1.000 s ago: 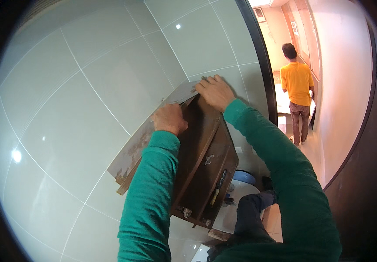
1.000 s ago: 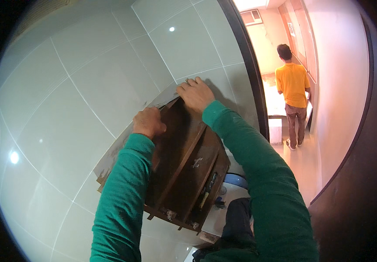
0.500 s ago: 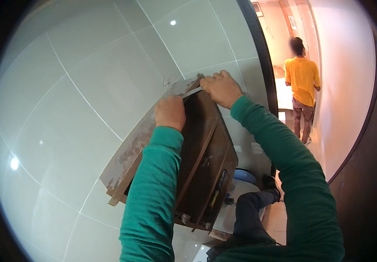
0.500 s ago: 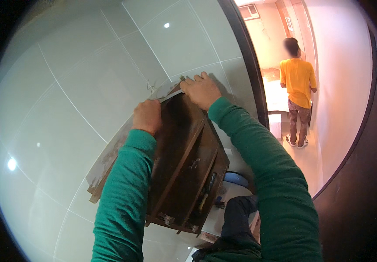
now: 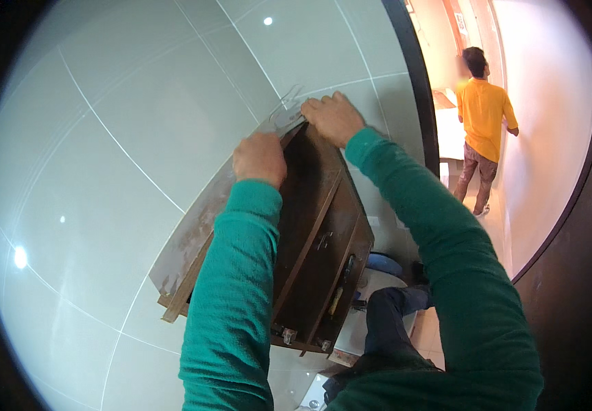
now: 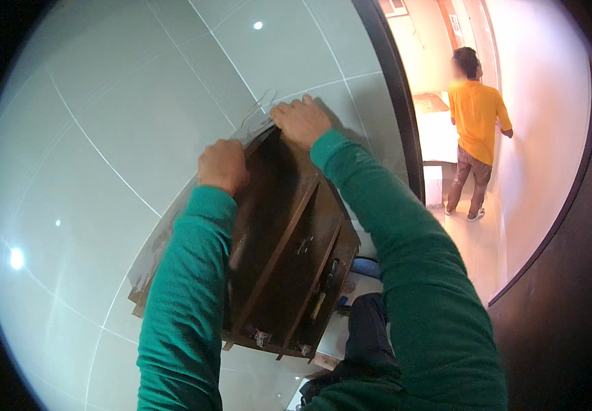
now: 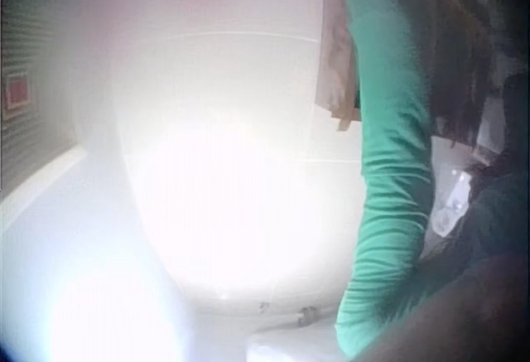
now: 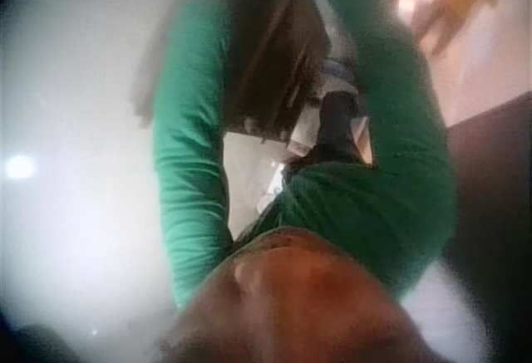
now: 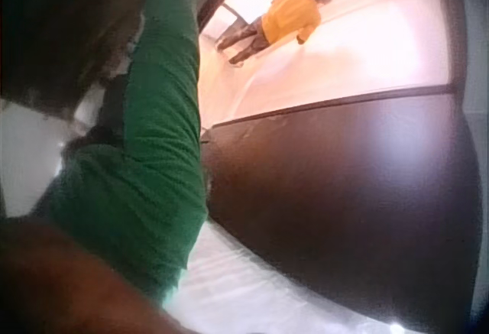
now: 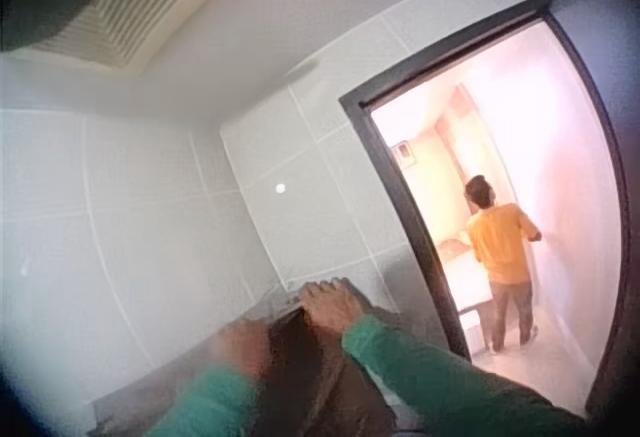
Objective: The person measures various parts of a wooden wall-mounted cabinet using a metal ruler. They measure the top, sides, and interior shelves, repositioning the ruler frequently to capture different dimensions. The person also briefly handles a small blue plastic bowl near the sink below the cabinet.
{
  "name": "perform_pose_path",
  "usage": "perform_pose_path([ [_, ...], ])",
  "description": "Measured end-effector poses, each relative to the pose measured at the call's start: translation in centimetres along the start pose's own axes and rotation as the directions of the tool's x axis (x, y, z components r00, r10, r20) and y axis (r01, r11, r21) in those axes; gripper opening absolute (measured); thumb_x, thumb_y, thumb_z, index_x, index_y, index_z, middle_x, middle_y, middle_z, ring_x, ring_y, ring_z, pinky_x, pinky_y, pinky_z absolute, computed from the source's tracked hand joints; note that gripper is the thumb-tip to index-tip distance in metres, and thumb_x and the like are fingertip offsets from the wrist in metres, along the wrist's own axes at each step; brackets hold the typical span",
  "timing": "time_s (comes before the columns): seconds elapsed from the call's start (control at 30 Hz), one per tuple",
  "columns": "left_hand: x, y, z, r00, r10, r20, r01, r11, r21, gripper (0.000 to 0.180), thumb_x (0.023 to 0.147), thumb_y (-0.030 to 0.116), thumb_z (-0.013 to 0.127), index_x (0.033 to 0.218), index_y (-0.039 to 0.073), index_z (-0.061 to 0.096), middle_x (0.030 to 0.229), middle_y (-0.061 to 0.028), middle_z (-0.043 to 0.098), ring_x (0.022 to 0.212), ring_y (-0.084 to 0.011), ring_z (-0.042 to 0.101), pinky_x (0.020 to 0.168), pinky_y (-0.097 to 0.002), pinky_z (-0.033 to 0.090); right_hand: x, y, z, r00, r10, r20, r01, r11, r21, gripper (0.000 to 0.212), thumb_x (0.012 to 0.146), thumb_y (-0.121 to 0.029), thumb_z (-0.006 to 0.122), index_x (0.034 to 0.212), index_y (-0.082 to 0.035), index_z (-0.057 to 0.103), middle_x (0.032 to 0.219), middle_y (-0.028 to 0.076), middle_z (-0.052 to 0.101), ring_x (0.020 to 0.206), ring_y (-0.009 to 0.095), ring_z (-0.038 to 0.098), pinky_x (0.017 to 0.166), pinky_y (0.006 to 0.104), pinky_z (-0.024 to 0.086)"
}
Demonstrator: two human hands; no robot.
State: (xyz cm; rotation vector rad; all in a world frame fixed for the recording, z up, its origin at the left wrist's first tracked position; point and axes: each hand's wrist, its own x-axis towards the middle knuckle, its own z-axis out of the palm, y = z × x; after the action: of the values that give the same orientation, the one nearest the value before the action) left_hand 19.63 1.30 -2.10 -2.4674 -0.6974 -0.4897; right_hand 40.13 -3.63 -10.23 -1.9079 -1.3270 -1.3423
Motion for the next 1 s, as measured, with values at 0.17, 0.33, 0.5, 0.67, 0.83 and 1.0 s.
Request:
perform_pose_path([
  [0.17,-0.8,0.4,0.8,1.0,-0.026,-0.015,0.027,0.999,0.044,0.014,0.089,0.013,0.069,0.097,0.009,0.08,0.099,-0.0141,0.078,0.099,-0.0362,0.076,0.083,-0.0477,0.063,-1.1,-1.2,-2.0,0.996,0.081,-0.043,-0.086,0.986,-0.141,0.023,0.094,-0.018,0.056,0.11,-0.004,0.065,0.101,0.011,0.07,0.097,0.028,0.069,0.089,0.0408,0.048],
  [0.33,-1.1,1.3,-0.1,1.0,0.023,0.021,-0.023,1.0,-0.009,0.018,0.086,0.013,0.073,0.103,0.009,0.078,0.103,-0.014,0.077,0.101,-0.0362,0.075,0.084,-0.0484,0.062,-1.9,-0.3,-5.3,0.996,0.089,0.021,-0.083,0.972,-0.219,0.019,0.093,-0.017,0.057,0.105,-0.007,0.069,0.098,0.01,0.069,0.097,0.026,0.067,0.088,0.04,0.048],
  [0.5,0.7,2.2,1.2,0.998,0.057,0.004,-0.057,0.998,-0.039,0.025,0.084,0.013,0.074,0.108,0.007,0.076,0.11,-0.0163,0.075,0.105,-0.0365,0.074,0.086,-0.0483,0.061,-3.7,0.5,-7.6,0.993,0.114,0.016,-0.107,0.966,-0.235,0.014,0.092,-0.015,0.058,0.101,-0.006,0.066,0.097,0.011,0.068,0.097,0.027,0.066,0.088,0.0405,0.048],
  [0.67,2.5,1.6,2.1,0.998,0.061,0.009,-0.059,0.99,-0.13,0.026,0.082,0.013,0.074,0.108,0.006,0.076,0.113,-0.0192,0.074,0.107,-0.0385,0.072,0.089,-0.0488,0.06,-3.9,0.3,-8.0,0.992,0.123,0.017,-0.112,0.95,-0.293,0.012,0.091,-0.013,0.058,0.098,-0.006,0.064,0.094,0.01,0.067,0.095,0.026,0.064,0.087,0.0413,0.048],
  [0.83,3.3,1.1,1.4,0.995,0.087,0.047,-0.077,0.982,-0.173,0.028,0.08,0.01,0.074,0.107,0.003,0.075,0.113,-0.0212,0.073,0.107,-0.0413,0.071,0.092,-0.0486,0.06,-3.4,0.3,-7.0,0.989,0.14,0.044,-0.121,0.95,-0.289,0.009,0.092,-0.014,0.058,0.096,-0.008,0.064,0.091,0.008,0.067,0.092,0.026,0.066,0.089,0.0427,0.047],
  [1.0,3.9,1.3,1.1,0.994,0.1,0.048,-0.091,0.984,-0.156,0.028,0.079,0.007,0.074,0.107,0.003,0.077,0.111,-0.0212,0.074,0.109,-0.0406,0.071,0.093,-0.0482,0.06,-3.5,1.6,-4.8,0.992,0.123,0.015,-0.115,0.959,-0.258,0.01,0.096,-0.015,0.055,0.099,-0.01,0.062,0.09,0.008,0.066,0.082,0.029,0.068,0.091,0.0474,0.045],
])
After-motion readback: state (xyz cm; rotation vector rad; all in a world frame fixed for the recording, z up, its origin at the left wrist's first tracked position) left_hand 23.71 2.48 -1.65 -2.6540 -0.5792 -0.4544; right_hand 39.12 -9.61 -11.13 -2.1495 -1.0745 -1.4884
